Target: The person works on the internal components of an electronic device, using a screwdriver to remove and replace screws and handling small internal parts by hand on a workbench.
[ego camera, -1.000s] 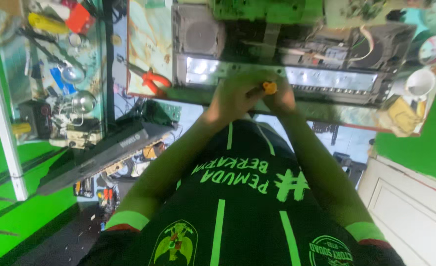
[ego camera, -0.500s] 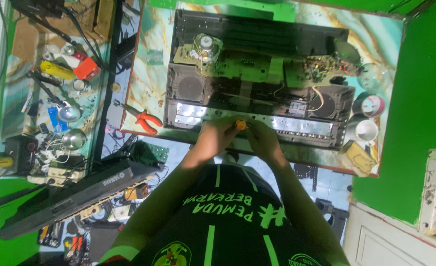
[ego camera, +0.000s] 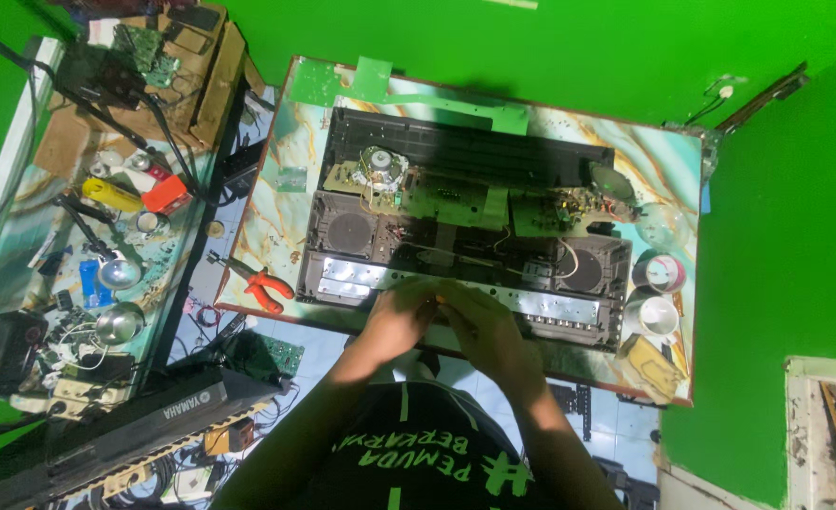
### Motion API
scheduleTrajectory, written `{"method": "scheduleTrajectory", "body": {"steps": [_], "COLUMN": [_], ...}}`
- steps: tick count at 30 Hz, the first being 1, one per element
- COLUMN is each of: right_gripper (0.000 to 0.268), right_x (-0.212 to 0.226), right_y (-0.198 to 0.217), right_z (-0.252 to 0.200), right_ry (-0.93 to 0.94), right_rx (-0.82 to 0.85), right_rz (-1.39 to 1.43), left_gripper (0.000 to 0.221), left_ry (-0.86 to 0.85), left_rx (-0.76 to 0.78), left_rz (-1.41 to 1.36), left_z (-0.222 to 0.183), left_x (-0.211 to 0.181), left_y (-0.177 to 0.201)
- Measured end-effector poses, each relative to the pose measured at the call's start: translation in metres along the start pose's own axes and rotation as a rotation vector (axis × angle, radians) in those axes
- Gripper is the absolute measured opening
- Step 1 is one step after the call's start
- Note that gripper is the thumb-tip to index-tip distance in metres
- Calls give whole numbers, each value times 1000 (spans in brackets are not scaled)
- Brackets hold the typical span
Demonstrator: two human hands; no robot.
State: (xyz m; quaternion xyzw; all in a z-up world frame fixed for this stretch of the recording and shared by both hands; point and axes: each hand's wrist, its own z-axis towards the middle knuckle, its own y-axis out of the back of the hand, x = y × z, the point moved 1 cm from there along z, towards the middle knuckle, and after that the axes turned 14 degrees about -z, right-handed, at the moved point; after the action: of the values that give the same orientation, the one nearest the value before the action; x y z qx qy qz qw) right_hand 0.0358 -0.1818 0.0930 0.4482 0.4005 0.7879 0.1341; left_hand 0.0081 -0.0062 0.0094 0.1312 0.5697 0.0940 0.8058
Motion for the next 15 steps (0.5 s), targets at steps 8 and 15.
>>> {"method": "scheduleTrajectory", "body": {"steps": [8,15], "right_gripper": [27,30], "right_x": [2,-2], "right_y": [-32,-16], "right_z": [-6,-4], "right_ry": [-95,-95], "right_rx": [-161,56], "right_rz": [-3,158], "left_gripper": [34,34], "left_ry": [-84,7], "left_rx": [-76,-15], "left_rz": [-27,-80], "left_z": [-2,1], "left_x": [-8,-8], "left_y": [-3,3]}}
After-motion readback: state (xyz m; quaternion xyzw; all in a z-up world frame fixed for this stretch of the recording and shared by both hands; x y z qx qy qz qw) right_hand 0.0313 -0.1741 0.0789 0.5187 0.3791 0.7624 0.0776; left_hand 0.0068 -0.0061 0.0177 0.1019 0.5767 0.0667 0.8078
